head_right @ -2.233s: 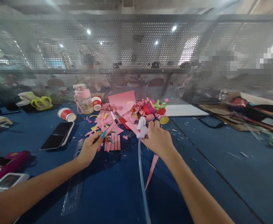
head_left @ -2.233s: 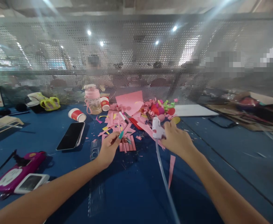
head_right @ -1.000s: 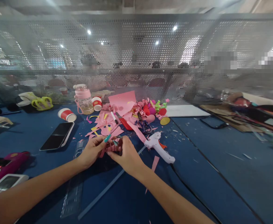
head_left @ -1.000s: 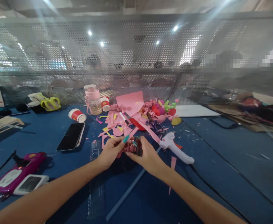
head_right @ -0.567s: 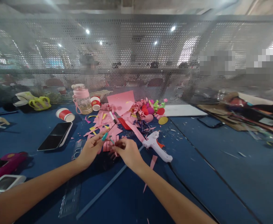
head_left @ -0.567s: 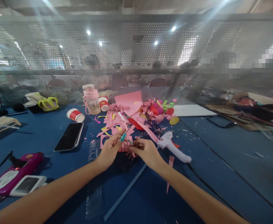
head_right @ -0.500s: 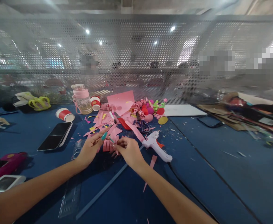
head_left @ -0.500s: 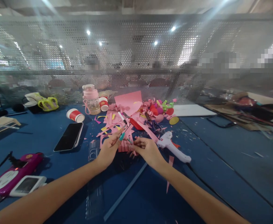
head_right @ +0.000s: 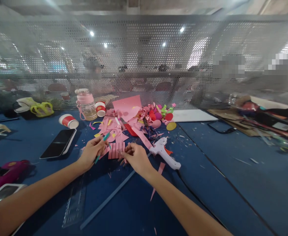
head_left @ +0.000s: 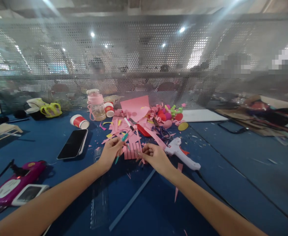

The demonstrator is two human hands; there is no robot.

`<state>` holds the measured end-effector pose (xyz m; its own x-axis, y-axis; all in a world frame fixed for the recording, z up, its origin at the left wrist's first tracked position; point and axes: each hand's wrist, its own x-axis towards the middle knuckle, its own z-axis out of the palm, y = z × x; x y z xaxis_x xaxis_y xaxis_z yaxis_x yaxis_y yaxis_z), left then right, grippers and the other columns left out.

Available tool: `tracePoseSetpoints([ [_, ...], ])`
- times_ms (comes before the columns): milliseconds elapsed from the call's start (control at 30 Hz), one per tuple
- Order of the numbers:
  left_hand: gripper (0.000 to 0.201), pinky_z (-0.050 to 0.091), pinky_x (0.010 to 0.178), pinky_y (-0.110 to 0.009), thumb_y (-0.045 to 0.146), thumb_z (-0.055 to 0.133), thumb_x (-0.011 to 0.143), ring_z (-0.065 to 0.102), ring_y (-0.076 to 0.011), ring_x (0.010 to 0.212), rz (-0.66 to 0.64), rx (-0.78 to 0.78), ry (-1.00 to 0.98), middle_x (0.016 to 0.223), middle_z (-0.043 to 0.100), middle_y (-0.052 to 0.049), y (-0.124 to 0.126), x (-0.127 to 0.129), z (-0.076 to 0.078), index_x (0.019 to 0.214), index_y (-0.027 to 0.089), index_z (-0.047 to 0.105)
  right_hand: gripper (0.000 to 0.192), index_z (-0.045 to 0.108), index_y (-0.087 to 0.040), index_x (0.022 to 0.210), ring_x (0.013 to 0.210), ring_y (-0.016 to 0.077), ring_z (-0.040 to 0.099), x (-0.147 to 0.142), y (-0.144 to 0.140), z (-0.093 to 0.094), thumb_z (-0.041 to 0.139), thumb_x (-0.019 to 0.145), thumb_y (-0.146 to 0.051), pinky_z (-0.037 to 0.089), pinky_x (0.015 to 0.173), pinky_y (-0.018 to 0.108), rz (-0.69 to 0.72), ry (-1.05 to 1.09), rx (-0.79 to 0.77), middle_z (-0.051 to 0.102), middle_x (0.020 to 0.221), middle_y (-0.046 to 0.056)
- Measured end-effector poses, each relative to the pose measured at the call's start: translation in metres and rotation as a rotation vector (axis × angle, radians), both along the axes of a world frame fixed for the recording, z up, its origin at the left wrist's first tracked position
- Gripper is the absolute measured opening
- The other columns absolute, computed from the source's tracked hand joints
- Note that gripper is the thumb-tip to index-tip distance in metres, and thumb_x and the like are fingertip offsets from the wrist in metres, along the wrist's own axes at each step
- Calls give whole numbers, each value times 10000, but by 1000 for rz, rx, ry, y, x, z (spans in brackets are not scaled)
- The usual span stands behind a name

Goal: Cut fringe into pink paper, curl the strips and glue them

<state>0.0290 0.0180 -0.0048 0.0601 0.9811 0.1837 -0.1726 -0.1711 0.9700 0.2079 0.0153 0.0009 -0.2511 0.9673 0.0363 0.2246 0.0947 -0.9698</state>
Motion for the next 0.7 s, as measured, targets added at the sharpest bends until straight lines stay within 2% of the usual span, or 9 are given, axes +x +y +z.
tracePoseSetpoints([
  [67,288,278,374,-161,410,558,750,358,-42,350,23,12,23,395,418,64,0,0,1,679,131,548,325,468,-172,662,476,121,555,0,0,0,676,611,-416,449,483,249,-2,-14,9,537,539,-21],
  [167,268,376,476,-176,402,549,757,501,-75,519,41,55,36,585,551,8,-1,0,4,719,137,565,318,454,-176,658,477,116,553,1,0,1,668,624,-409,444,482,242,19,-18,10,531,531,-26],
  [233,259,354,457,-169,398,549,758,465,-65,496,57,73,65,585,536,16,-1,0,7,769,141,576,321,446,-180,657,471,113,549,1,0,2,666,624,-413,442,474,240,33,-15,9,531,533,-29],
  [333,266,255,379,-161,408,540,762,336,-46,394,47,68,74,485,431,59,-2,-1,9,822,150,568,332,441,-183,657,470,110,546,0,-2,3,665,620,-424,445,469,244,55,-11,3,550,561,-20],
  [433,289,219,371,-155,434,540,757,288,-39,386,16,70,46,452,345,72,-1,-3,8,754,145,564,343,439,-180,651,502,119,565,0,-3,4,669,612,-431,451,488,249,97,-21,-6,576,592,-5],
  [700,334,199,358,-155,470,581,707,268,-29,369,0,52,122,429,324,75,-4,-3,7,674,138,567,340,453,-179,671,509,122,569,-2,-7,7,671,618,-434,450,513,259,207,0,-31,593,602,0],
])
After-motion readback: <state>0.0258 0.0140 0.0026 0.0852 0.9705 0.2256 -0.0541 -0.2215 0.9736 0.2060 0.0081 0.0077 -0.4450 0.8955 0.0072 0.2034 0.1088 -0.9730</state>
